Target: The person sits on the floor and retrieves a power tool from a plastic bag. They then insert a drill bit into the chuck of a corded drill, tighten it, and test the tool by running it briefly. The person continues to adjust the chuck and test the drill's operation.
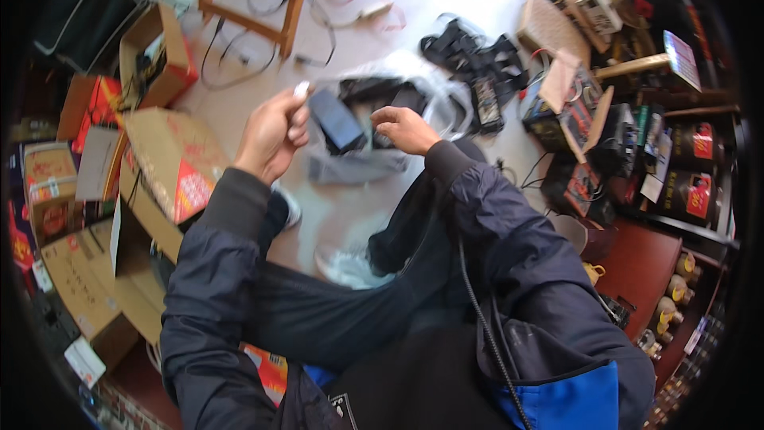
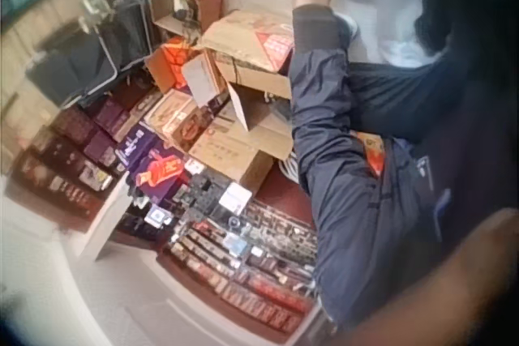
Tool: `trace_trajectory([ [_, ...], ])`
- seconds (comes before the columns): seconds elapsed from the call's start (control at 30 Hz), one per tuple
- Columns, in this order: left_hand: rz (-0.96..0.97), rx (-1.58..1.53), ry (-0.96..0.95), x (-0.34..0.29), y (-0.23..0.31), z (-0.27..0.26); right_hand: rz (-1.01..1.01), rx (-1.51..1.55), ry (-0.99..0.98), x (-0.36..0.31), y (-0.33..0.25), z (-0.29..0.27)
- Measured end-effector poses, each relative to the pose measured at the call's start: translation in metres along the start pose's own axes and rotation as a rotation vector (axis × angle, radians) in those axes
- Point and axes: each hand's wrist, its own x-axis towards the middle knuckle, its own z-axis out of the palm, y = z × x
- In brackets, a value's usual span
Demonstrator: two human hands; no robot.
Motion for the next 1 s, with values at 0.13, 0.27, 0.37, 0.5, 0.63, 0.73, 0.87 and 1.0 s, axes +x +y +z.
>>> trace_trajectory([
  [0.13,-0.053,-0.066,0.086,-0.019,0.004,0.005,-0.003,-0.299,-0.333,-0.016,0.009,0.055],
  [0.27,-0.112,-0.043,0.112,-0.036,0.004,0.006,0.038,-0.426,-0.693,-0.035,0.007,0.071],
  [0.37,-0.172,-0.039,0.118,-0.045,0.001,0.006,0.088,-0.48,-0.808,-0.036,0.005,0.063],
  [0.5,-0.19,-0.089,0.116,-0.049,0.002,0.004,0.148,-0.493,-0.648,-0.021,0.017,0.052],
  [0.63,-0.175,-0.141,0.104,-0.049,0.004,0.004,0.064,-0.441,-0.35,0.014,0.046,0.068],
  [0.73,-0.162,-0.152,0.126,-0.047,0.007,0.005,0.261,-0.457,-0.375,0.034,0.063,0.109],
  [0.87,-0.168,-0.164,0.144,-0.044,0.006,0.008,0.659,-0.331,-0.252,0.041,0.083,0.151],
  [1.0,-0.188,-0.132,0.2,-0.044,0.004,0.011,0.645,-0.352,-0.184,0.036,0.097,0.155],
])
